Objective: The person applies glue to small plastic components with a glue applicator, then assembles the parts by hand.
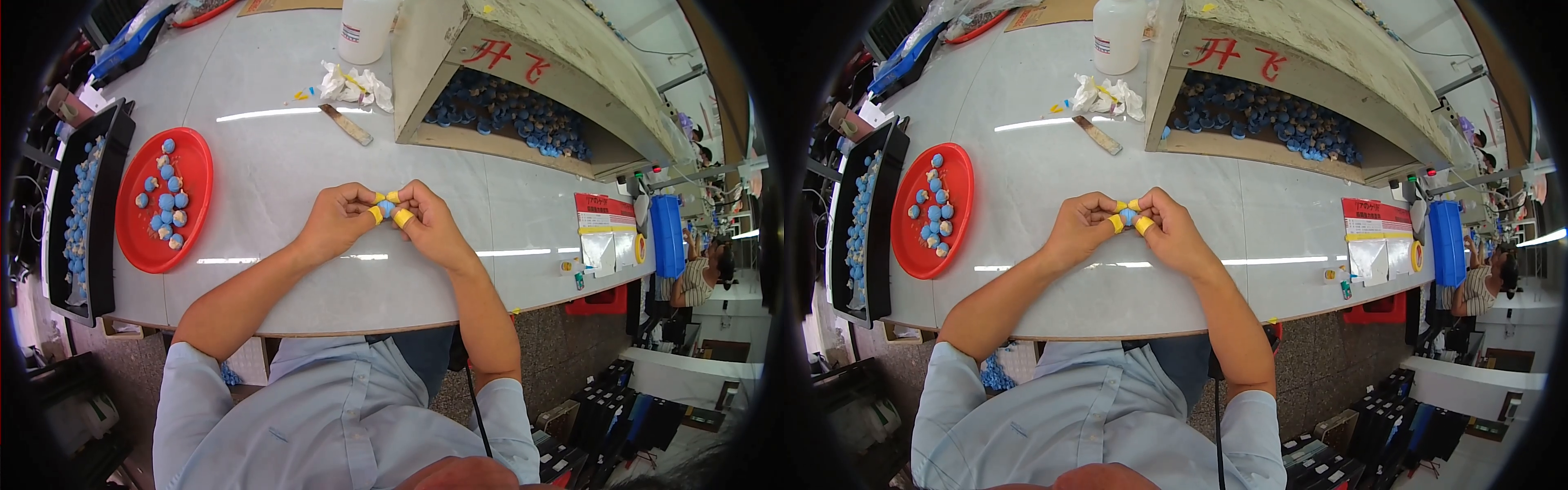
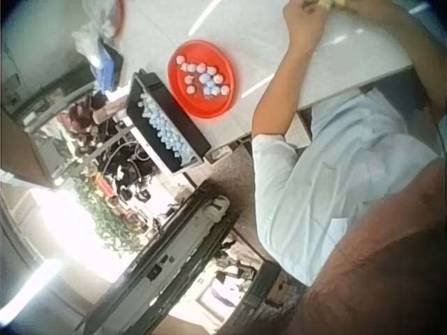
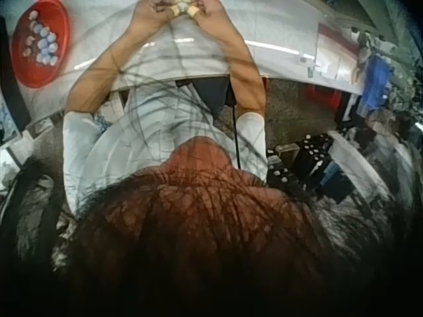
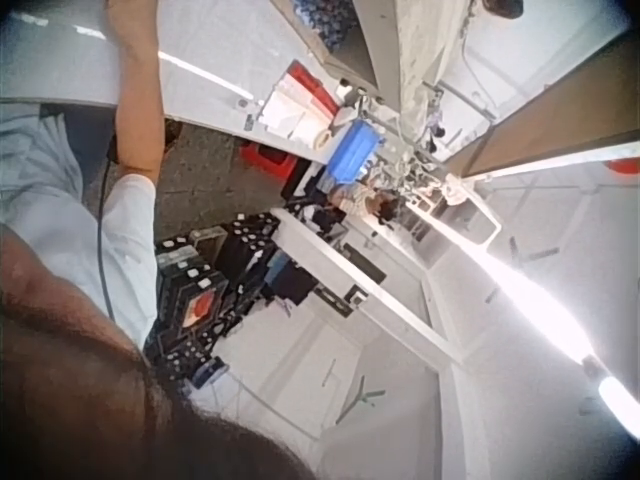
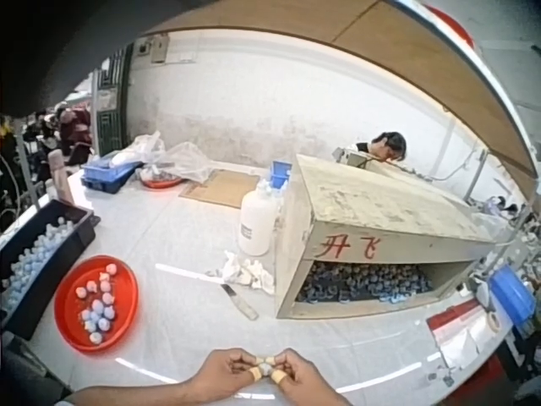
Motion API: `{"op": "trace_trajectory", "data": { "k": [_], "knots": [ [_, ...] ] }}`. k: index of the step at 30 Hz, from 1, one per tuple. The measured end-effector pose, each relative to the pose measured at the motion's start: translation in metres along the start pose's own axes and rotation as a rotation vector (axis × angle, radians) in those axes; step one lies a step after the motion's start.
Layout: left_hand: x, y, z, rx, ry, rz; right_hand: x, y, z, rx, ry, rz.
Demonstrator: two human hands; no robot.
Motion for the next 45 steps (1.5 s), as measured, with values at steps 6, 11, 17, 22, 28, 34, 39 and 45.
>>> {"op": "trace_trajectory", "data": {
  "k": [6, 11, 17, 22, 28, 34, 39, 45],
  "knots": [
    [-0.004, 0.006, 0.005, -0.01, 0.012, 0.017, 0.006, -0.008, -0.004, 0.066, -0.041, -0.01],
    [-0.005, -0.003, 0.003, 0.018, 0.018, -0.093, 0.01, 0.004, 0.008, 0.091, -0.162, 0.043],
    [0.005, 0.006, 0.004, 0.014, 0.033, -0.043, 0.004, -0.002, 0.004, 0.033, -0.134, 0.149],
    [0.024, -0.005, -0.005, 0.177, -0.026, 0.029, 0.007, -0.006, 0.003, 0.108, -0.091, 0.199],
    [0.104, -0.072, -0.042, 0.4, 0.27, 0.412, 0.011, -0.097, -0.003, 0.563, 0.053, 0.259],
    [0.166, -0.178, -0.13, 0.848, 0.395, 1.072, 0.015, -0.204, 0.035, 0.952, 0.112, -0.746],
    [0.16, -0.199, -0.15, 0.998, 0.28, 1.304, 0.022, -0.23, 0.079, 0.777, 0.241, -1.085],
    [0.16, -0.18, -0.15, 1.053, 0.209, 1.359, 0.022, -0.223, 0.125, 0.655, 0.43, -1.213]
  ]
}}
Point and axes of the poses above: each hand's wrist, its own z-axis towards the middle knuckle, its own y-axis out of the palm, x = y × z, the point moved 7 cm from there along z, towards the middle knuckle, and after that the axes turned 12 degrees about -z, right-handed, at the moved point
